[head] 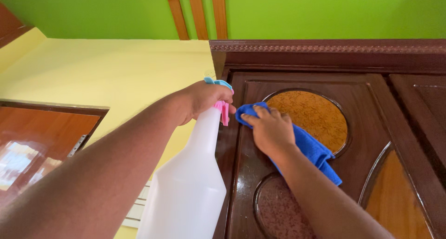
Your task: The person cleans a wooden double door by spraying a cleaning solution from a bottle and wiping the surface with a blue cloth. The person systematically wipes the door panels, handles, and decorative inlays.
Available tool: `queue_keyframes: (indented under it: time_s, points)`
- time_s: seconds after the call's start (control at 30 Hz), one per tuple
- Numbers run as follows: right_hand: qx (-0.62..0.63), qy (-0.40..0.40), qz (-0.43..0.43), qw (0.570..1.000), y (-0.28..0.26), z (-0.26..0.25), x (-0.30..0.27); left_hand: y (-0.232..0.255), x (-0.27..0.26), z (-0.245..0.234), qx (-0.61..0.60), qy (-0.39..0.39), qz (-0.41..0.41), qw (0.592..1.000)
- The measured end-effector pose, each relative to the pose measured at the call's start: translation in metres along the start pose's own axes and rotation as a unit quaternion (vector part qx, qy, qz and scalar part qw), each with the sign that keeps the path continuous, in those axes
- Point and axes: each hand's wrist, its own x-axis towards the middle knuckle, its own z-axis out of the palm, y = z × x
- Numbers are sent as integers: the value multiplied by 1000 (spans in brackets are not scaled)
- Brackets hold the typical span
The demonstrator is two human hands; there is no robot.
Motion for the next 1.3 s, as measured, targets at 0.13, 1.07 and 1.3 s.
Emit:
queue_keyframes:
  time_s: [0.13,1.07,1.3]
  points:
    - [-22,-9,91,996,57,-5,11,-3,-1,1,12,-2,-8,1000]
    - [22,67,22,997,-25,24,27,-6,6,-12,18,27,-10,999]
    - [21,13,8,1000,9,6,18,9,16,12,-7,29,22,999]
